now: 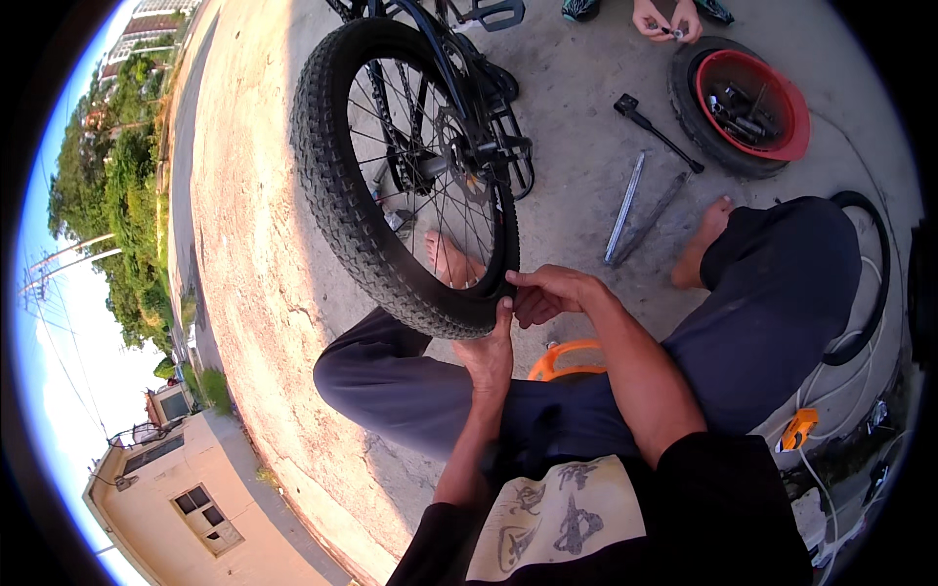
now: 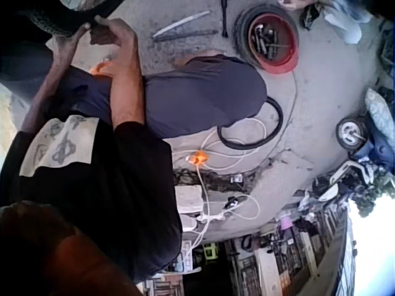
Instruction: The person repairs a bicycle by removing and adjusting the rear wheel assembly, handling a mudguard or fender piece, and manipulating the chain and axle components by hand.
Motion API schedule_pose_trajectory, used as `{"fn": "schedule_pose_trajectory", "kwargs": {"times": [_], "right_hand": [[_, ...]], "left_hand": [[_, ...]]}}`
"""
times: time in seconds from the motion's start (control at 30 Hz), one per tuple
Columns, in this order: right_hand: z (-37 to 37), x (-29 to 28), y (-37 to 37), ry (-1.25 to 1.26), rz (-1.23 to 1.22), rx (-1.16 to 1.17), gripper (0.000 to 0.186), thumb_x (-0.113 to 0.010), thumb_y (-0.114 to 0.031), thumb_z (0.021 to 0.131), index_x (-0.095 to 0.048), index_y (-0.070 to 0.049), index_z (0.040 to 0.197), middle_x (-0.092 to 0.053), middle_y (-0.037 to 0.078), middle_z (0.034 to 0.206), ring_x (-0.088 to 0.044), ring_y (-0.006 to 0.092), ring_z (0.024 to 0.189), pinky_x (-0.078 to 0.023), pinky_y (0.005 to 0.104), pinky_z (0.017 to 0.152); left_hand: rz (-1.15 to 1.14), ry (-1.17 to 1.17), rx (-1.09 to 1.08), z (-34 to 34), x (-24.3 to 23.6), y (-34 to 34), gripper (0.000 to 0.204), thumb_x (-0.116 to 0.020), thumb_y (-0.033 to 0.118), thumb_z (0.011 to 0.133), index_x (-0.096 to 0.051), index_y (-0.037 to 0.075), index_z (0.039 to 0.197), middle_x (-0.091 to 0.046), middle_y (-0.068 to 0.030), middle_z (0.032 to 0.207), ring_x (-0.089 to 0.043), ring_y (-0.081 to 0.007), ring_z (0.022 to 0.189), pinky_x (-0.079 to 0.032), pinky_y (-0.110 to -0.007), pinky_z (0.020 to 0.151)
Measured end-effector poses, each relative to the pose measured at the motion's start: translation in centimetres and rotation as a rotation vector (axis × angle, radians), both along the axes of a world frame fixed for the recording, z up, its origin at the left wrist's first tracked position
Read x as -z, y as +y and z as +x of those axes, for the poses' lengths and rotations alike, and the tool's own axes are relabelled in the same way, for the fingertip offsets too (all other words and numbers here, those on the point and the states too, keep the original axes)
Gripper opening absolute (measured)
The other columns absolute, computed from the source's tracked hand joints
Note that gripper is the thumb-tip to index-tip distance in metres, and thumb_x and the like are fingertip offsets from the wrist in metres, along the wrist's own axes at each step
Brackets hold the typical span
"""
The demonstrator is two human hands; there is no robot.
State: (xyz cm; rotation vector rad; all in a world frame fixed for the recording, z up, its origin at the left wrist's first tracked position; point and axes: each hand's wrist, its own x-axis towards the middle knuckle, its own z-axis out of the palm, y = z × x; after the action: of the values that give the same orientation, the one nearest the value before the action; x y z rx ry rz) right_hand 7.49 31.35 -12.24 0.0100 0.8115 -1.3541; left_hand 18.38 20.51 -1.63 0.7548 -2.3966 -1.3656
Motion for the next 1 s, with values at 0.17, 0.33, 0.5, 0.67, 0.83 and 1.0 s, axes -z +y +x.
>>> {"fn": "schedule_pose_trajectory", "kwargs": {"times": [0.17, 0.33, 0.5, 0.67, 0.83, 1.0], "right_hand": [[1.0, 2.3, -1.3, -0.106, 0.247, 0.398, 0.072, -0.045, -0.061, 0.098, -0.055, 0.004, 0.125, -0.068, 0.021, 0.111, -0.069, 0.0321, 0.099, -0.054, 0.0404, 0.088], [3.6, 3.0, -6.1, -0.441, -0.006, 0.721, 0.061, -0.044, -0.057, 0.099, -0.050, -0.005, 0.131, -0.061, 0.017, 0.124, -0.066, 0.0312, 0.104, -0.056, 0.0449, 0.083], [4.9, -2.1, -8.3, -0.616, 0.108, 0.901, 0.050, -0.041, -0.046, 0.104, -0.052, -0.003, 0.128, -0.062, 0.011, 0.120, -0.062, 0.0223, 0.109, -0.052, 0.0384, 0.094], [4.8, -3.9, -7.7, -0.733, 0.100, 0.939, 0.048, -0.041, -0.046, 0.104, -0.054, -0.006, 0.126, -0.062, 0.011, 0.120, -0.061, 0.0224, 0.111, -0.050, 0.0412, 0.095], [4.4, -6.3, -6.1, -0.837, -0.010, 1.005, 0.047, -0.041, -0.051, 0.103, -0.055, -0.009, 0.119, -0.062, 0.008, 0.118, -0.059, 0.0221, 0.110, -0.049, 0.0400, 0.094], [4.9, -2.9, -8.6, -0.812, 0.134, 1.035, 0.050, -0.044, -0.050, 0.102, -0.055, -0.005, 0.123, -0.062, 0.012, 0.117, -0.060, 0.0239, 0.109, -0.049, 0.0396, 0.093]], "left_hand": [[-0.163, -0.054, 0.036, -0.6, -3.4, -1.4, 0.044, -0.076, 0.003, 0.082, -0.059, -0.009, 0.120, -0.068, -0.0131, 0.109, -0.063, -0.0172, 0.098, -0.048, -0.031, 0.090], [0.095, 0.248, -0.067, -1.8, -6.5, 0.0, 0.084, -0.085, 0.010, 0.077, -0.028, -0.006, 0.138, -0.052, -0.0199, 0.128, -0.053, -0.0248, 0.117, -0.043, -0.037, 0.101], [-0.187, 0.186, -0.053, 0.5, -2.1, 1.2, 0.092, -0.083, 0.006, 0.078, -0.020, -0.006, 0.144, -0.036, -0.0235, 0.144, -0.043, -0.0284, 0.129, -0.038, -0.042, 0.110], [-0.245, 0.001, -0.090, -0.5, -2.9, 1.3, 0.073, -0.075, 0.006, 0.084, -0.030, -0.011, 0.140, -0.046, -0.0239, 0.137, -0.051, -0.0287, 0.122, -0.042, -0.037, 0.105], [-0.172, 0.101, -0.106, -1.7, -5.9, 2.7, 0.069, -0.074, 0.008, 0.086, -0.032, -0.010, 0.138, -0.050, -0.0236, 0.131, -0.054, -0.0277, 0.117, -0.045, -0.038, 0.101], [-0.187, 0.127, -0.068, 0.3, -3.0, 1.3, 0.089, -0.082, 0.018, 0.083, -0.021, -0.008, 0.143, -0.045, -0.0242, 0.137, -0.052, -0.0307, 0.117, -0.046, -0.042, 0.098]]}}
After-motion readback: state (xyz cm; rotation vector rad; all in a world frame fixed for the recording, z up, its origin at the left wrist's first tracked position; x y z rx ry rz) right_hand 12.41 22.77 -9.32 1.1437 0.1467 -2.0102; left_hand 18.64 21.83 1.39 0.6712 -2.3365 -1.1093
